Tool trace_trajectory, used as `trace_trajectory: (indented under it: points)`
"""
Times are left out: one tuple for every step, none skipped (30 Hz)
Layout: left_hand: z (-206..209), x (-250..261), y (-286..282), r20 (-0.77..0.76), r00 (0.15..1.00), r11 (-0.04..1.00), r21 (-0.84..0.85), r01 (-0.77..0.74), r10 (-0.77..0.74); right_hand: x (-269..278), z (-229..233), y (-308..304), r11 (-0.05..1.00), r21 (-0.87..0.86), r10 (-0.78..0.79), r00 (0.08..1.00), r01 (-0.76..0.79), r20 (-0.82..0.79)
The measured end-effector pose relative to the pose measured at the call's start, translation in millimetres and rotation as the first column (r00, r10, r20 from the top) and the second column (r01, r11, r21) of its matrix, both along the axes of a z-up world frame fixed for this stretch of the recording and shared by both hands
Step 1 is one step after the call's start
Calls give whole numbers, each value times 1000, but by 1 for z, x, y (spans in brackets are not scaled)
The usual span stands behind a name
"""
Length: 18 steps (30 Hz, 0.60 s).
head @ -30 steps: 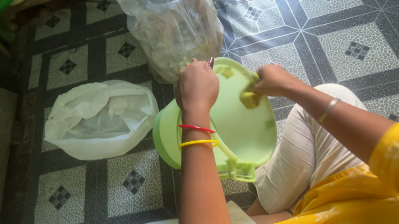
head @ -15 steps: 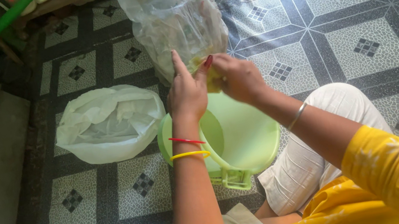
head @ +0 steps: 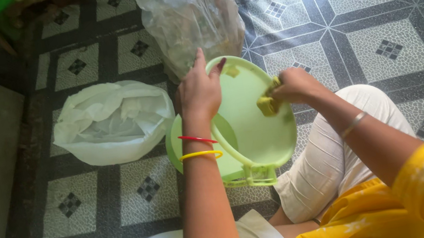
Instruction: The person sits on the floor and removes a plastic bag from a green bucket. They then use a yellow cloth to wipe the inside and outside of the bucket repeatedly.
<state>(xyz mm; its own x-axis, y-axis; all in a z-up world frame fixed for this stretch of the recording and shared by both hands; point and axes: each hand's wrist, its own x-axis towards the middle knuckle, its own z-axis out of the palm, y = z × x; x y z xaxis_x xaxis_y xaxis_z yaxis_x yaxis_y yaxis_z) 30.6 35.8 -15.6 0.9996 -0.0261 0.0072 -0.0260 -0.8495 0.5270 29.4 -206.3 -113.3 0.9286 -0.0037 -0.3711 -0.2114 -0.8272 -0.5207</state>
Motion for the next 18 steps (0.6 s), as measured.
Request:
trace_trajectory:
  points:
    - [6, -1, -2, -38, 999, 1000, -18, -7, 7, 9, 9, 10, 997, -64, 39, 995, -34, 86]
    - [9, -5, -4, -82, 997, 999, -38, -17, 14, 14, 17, 21, 989, -133, 85, 983, -64, 164]
    - [10, -9, -5, -125, 992, 998, -58, -28, 21, 17, 25, 34, 982, -172, 128, 937, -74, 326]
    - [8, -9, -6, 21, 1000, 995, -95, 11, -9, 19, 34, 47, 975, -211, 171, 861, -76, 479]
    - [5, -8, -7, 168, 985, 990, -125, 57, -36, 19, 42, 59, 980, -145, 195, 772, -134, 604]
    - [1, -7, -7, 308, 950, 983, -148, 108, -58, 16, 51, 69, 976, -88, 200, 669, -198, 716]
    - [-2, -4, -6, 289, 957, 986, -151, 76, -29, 10, 57, 79, 949, -79, 241, 539, -306, 807]
    - [-4, -3, -7, 268, 963, 987, -154, 46, -3, -1, 61, 88, 909, -86, 261, 397, -408, 880]
    - [-6, -2, -8, 247, 969, 988, -156, 15, 24, -10, 65, 93, 857, -109, 262, 245, -503, 933]
    - [-6, -3, -7, 228, 973, 983, -184, 4, 39, -18, 68, 96, 854, -100, 256, 246, -511, 935]
    - [-5, -5, -4, 208, 977, 977, -212, -8, 53, -24, 69, 97, 850, -90, 251, 248, -519, 936]
    - [-4, -7, -3, 188, 980, 971, -238, -24, 70, -26, 70, 98, 844, -80, 245, 248, -529, 937]
    - [-2, -7, -4, 195, 979, 979, -204, -14, 55, -23, 70, 96, 875, -82, 236, 273, -477, 933]
    - [-1, -8, -6, 197, 979, 986, -169, -9, 43, -18, 68, 92, 901, -82, 226, 300, -426, 927]
    - [-1, -10, -7, 199, 979, 991, -134, -3, 30, -13, 64, 88, 924, -83, 215, 327, -373, 920]
    - [0, -11, -8, 172, 984, 995, -102, -23, 40, -4, 60, 83, 953, -90, 211, 417, -290, 884]
    - [2, -13, -10, 145, 988, 997, -69, -41, 51, 5, 54, 79, 973, -105, 197, 503, -206, 841]
    - [3, -13, -11, 121, 991, 998, -37, -59, 63, 11, 47, 71, 984, -129, 176, 582, -121, 794]
